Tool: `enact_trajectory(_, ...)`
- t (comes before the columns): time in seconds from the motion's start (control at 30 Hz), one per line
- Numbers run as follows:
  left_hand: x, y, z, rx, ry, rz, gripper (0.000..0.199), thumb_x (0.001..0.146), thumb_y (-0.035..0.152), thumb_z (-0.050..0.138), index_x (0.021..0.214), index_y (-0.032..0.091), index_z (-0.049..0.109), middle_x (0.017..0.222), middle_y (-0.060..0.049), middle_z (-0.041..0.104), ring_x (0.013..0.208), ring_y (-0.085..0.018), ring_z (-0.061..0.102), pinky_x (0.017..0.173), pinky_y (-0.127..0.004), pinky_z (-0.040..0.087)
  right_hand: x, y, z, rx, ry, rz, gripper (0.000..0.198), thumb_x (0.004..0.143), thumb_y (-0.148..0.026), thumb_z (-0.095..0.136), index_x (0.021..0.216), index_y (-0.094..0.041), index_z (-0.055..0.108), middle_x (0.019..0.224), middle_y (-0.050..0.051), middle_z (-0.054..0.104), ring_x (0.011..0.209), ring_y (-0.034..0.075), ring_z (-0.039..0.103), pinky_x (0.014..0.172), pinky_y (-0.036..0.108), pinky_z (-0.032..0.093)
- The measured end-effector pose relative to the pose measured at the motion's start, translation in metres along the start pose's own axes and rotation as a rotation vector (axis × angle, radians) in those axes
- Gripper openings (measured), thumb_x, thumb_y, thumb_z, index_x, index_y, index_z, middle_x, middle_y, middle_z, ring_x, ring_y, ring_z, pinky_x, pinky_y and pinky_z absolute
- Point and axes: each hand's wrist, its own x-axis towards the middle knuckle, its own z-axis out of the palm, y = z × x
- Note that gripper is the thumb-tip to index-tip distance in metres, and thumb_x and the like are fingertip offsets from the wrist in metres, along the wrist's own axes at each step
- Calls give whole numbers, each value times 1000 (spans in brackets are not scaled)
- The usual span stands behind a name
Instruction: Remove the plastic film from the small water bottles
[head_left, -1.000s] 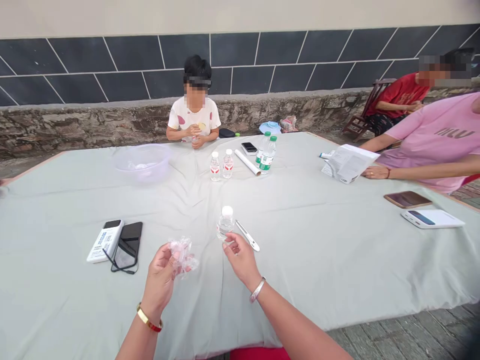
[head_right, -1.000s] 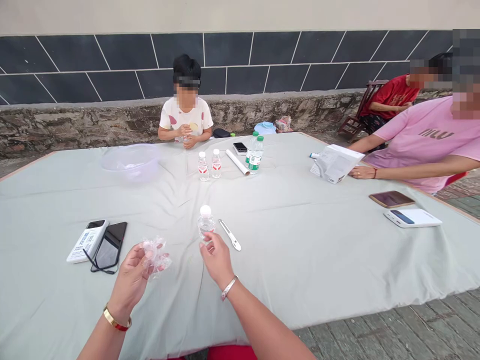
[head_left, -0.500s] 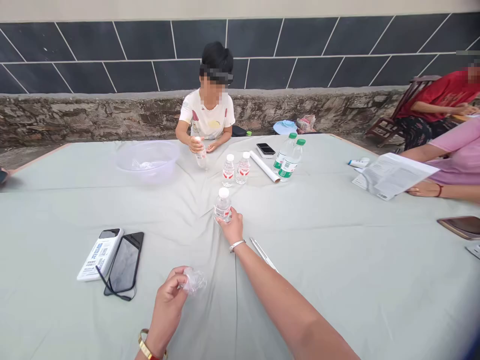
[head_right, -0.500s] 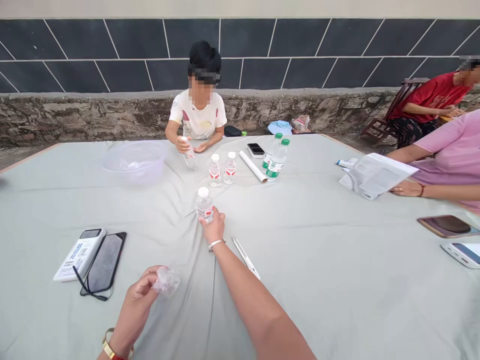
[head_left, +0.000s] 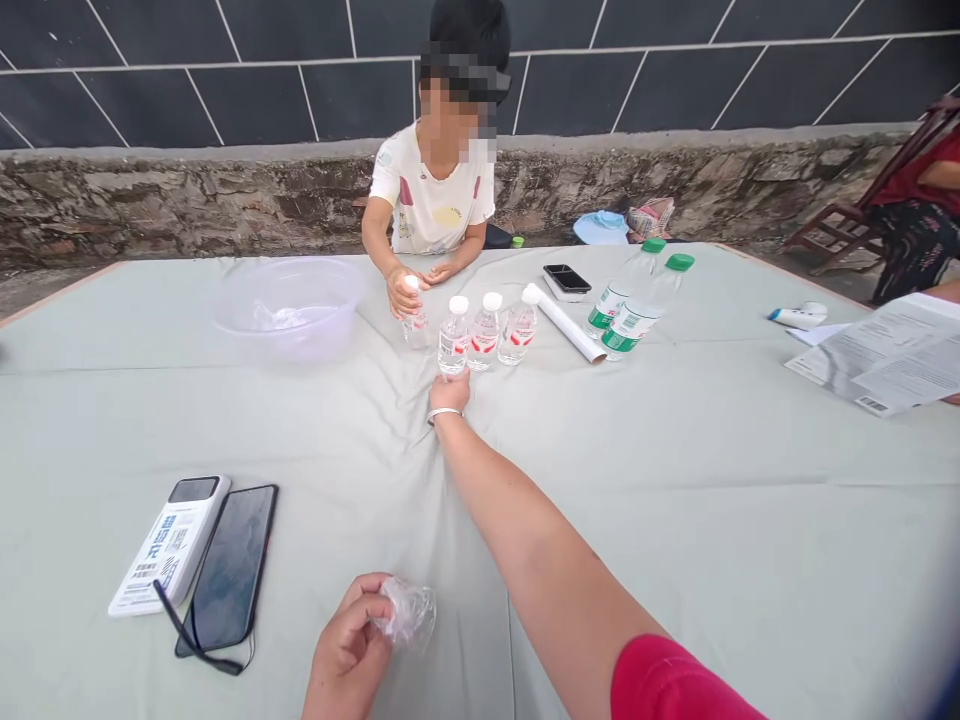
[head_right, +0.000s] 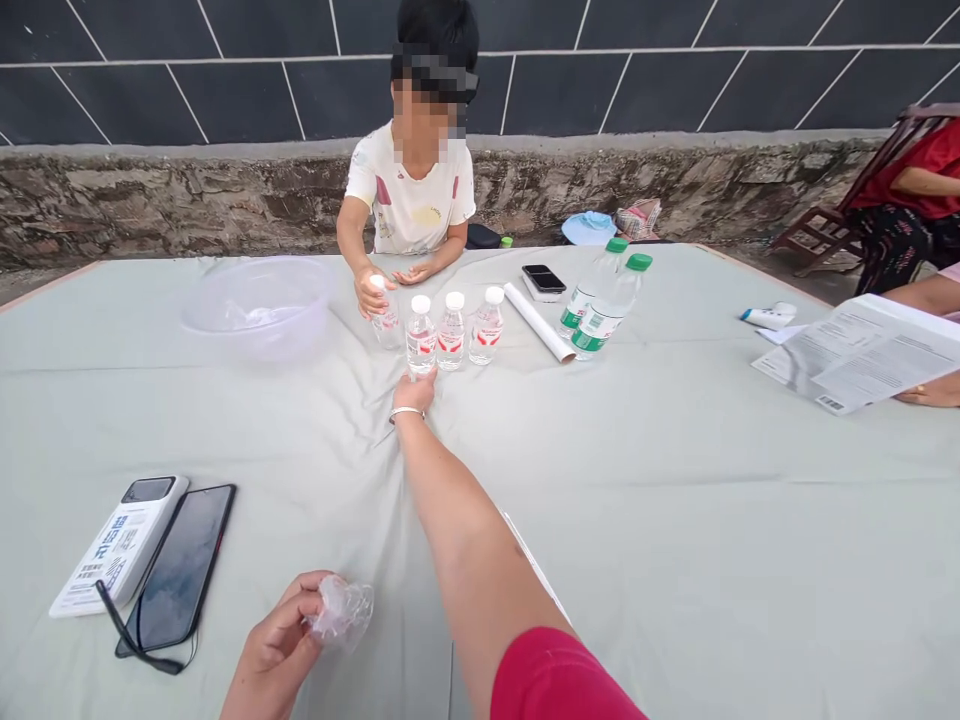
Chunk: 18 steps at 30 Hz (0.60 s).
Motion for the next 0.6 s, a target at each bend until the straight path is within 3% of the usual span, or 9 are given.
enact_trajectory(0.13,4,3,4,-16,-19,-19,25,70,46,61,68,22,63,96,-10,58,88,-23,56,70,-28,47,-8,-5,0,94,67,171,62,74,-12,42,135,-10,34,117,14,57,104,23,57,90,36,43)
enact_trajectory(0.27,4,5,12,-46,-52,-36,24,71,45,62,69,22,64,95,-9,57,86,-21,56,70,-28,47,-33,-13,-12,35,-95,-6,45,71,-8,44,115,-13,56,124,12,50,107,19,54,94,31,41)
enact_trajectory(0.4,9,6,7,-14,-93,-62,28,68,49,63,70,21,64,101,-10,57,92,-23,57,75,-29,49,-56,-17,-22,-74,-259,-170,34,71,-8,49,101,-18,63,123,9,48,113,19,49,97,31,39)
enact_trajectory(0.5,21,10,-5,59,1,-62,30,65,49,66,69,19,62,106,-11,56,92,-22,57,73,-29,49,-63,-18,-26,-140,-335,-251,30,72,-8,51,97,-18,65,121,10,48,113,20,47,97,33,38)
enact_trajectory(0.6,45,19,-23,61,117,-75,31,62,43,69,79,20,57,93,-7,62,77,-17,60,66,-27,48,-63,-18,-27,-177,-355,-284,29,72,-9,52,95,-18,65,122,10,48,112,22,48,97,35,38)
